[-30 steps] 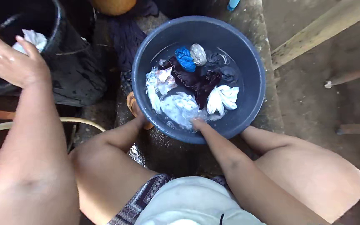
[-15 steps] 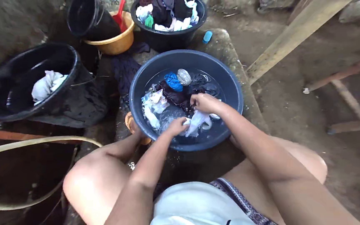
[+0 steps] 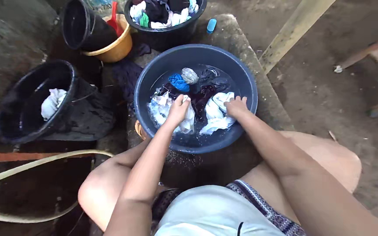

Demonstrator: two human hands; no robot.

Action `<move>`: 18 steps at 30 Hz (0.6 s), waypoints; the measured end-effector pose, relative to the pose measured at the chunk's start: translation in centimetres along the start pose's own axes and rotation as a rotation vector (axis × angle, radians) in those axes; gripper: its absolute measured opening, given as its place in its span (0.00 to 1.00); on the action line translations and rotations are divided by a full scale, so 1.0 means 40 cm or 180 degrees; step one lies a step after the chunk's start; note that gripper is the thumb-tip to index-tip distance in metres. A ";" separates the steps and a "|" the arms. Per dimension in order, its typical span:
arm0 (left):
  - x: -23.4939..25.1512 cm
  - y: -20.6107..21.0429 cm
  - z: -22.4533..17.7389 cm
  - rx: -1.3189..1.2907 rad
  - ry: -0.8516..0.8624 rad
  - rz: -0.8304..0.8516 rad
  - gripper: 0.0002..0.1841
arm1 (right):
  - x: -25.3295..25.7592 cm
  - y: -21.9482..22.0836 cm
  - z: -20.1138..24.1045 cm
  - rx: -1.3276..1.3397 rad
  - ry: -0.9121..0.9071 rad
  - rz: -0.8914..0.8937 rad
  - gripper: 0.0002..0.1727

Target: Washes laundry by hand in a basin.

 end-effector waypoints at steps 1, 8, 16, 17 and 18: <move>0.004 -0.011 -0.038 -0.0034 0.0239 -0.0030 0.18 | 0.009 0.014 0.023 0.0115 -0.0142 0.0116 0.35; -0.038 -0.147 -0.143 -0.0647 0.1141 -0.0372 0.06 | 0.041 0.145 0.245 0.2683 -0.1365 0.1016 0.26; 0.052 -0.245 0.284 -0.1043 -0.0451 -0.1234 0.10 | 0.101 0.085 0.088 0.4118 -0.0656 0.0378 0.15; 0.070 -0.247 0.336 -0.0948 -0.0629 -0.1421 0.11 | 0.113 0.075 0.056 0.4263 -0.0446 0.0078 0.15; 0.087 -0.246 0.380 -0.0817 -0.0749 -0.1541 0.14 | 0.122 0.067 0.027 0.4237 -0.0194 -0.0250 0.15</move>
Point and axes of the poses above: each hand's wrist, its own x-axis towards the middle knuckle, its own y-axis out of the palm, z = x × y, the point moved 6 cm from there along x, towards the middle knuckle, and after that the axes turned 10 degrees about z, right-handed, at the moved point
